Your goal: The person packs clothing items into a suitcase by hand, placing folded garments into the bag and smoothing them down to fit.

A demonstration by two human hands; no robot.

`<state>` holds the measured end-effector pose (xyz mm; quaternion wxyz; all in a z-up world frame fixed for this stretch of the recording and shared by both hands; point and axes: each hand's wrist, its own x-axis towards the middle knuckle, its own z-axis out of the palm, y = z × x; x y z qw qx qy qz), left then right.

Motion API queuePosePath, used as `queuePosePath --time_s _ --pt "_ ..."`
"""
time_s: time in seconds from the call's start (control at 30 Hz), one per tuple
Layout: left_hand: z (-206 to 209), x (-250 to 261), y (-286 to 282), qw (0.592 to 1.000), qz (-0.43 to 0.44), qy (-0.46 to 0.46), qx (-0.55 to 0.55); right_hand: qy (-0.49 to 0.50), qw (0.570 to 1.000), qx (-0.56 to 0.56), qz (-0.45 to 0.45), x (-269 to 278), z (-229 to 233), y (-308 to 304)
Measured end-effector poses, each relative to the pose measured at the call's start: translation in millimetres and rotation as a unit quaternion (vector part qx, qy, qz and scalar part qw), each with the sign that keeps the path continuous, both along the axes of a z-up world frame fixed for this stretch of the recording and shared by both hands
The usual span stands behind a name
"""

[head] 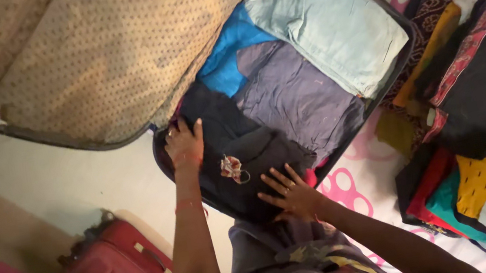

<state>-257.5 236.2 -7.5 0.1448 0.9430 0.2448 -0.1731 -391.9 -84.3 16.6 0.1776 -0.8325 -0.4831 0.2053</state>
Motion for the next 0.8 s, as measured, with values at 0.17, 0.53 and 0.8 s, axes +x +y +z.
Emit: queuePosePath --time_s 0.17,0.53,0.8 --pt "49.1 -41.4 -45.2 0.951 -0.121 -0.284 -0.024 -0.083 0.994 0.009 -0.067 -10.0 6.4 -22.6" --pt "24.5 -37.1 -111.9 0.95 -0.256 -0.173 0.031 -0.064 0.963 -0.089 -0.247 27.2 0.0 -21.7" --pt "57.0 -15.4 -162.9 0.914 -0.278 -0.286 -0.067 -0.101 0.92 0.087 -0.368 42.4 5.3 -104.3"
